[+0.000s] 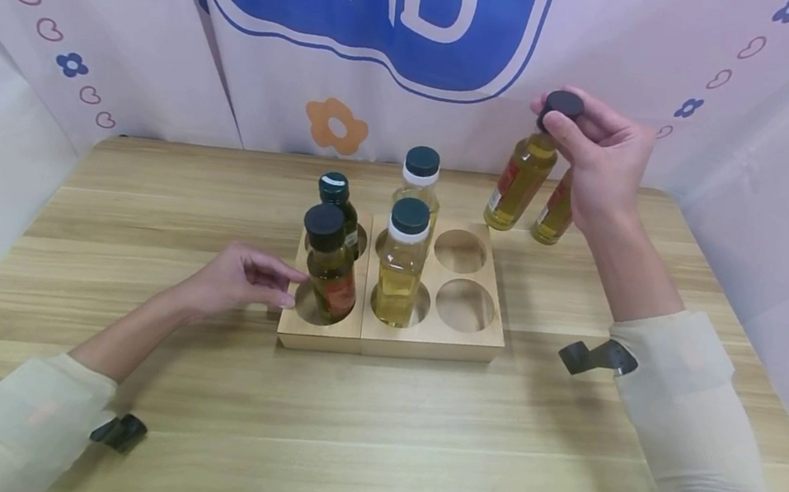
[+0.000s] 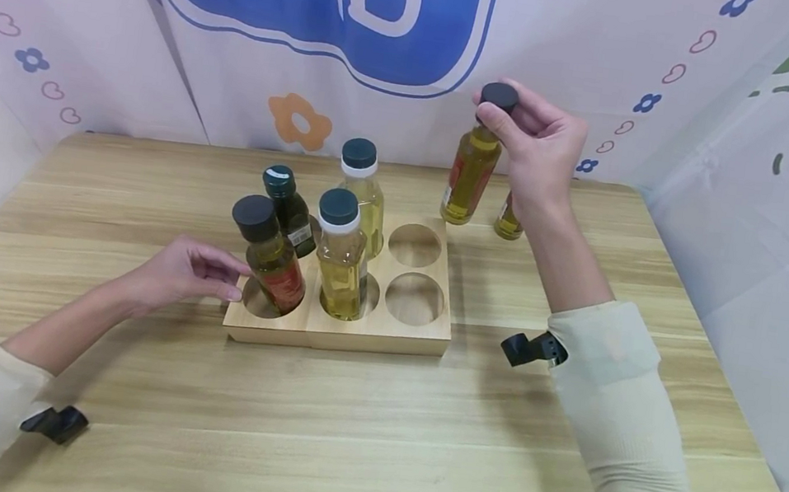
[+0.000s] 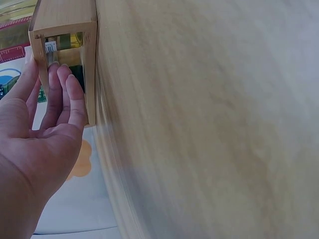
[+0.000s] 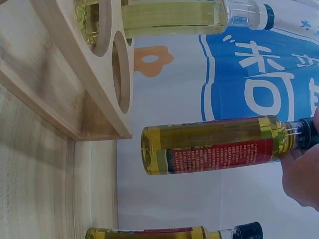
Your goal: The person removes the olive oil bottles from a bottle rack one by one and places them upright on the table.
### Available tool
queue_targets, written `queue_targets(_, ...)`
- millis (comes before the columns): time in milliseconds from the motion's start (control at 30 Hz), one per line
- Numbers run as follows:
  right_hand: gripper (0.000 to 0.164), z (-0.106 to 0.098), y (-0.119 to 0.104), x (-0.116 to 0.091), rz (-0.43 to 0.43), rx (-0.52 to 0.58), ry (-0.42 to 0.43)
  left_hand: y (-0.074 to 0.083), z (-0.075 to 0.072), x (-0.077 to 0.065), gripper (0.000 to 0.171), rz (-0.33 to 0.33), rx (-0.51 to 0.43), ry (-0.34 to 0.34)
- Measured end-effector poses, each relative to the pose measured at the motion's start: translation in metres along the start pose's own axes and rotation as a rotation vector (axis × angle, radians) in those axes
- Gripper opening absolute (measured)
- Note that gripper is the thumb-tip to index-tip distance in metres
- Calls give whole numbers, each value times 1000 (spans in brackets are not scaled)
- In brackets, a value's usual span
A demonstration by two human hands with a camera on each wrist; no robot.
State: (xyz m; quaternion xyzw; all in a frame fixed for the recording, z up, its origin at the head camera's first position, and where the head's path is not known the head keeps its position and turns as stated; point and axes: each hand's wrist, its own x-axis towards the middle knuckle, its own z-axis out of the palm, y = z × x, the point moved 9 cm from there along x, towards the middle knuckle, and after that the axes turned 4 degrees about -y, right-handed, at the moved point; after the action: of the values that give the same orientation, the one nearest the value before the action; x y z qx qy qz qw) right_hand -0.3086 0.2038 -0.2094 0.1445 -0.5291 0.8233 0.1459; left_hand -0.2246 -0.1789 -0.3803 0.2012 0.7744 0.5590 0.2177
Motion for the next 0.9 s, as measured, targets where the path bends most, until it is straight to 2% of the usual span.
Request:
queue_targets(433, 28, -10, 8, 6, 2, -39, 60, 0, 0, 0, 34, 12, 4, -6)
queue_targets(900, 31, -19, 29, 8, 70, -77, 106, 0, 1, 1, 35, 17, -8, -11)
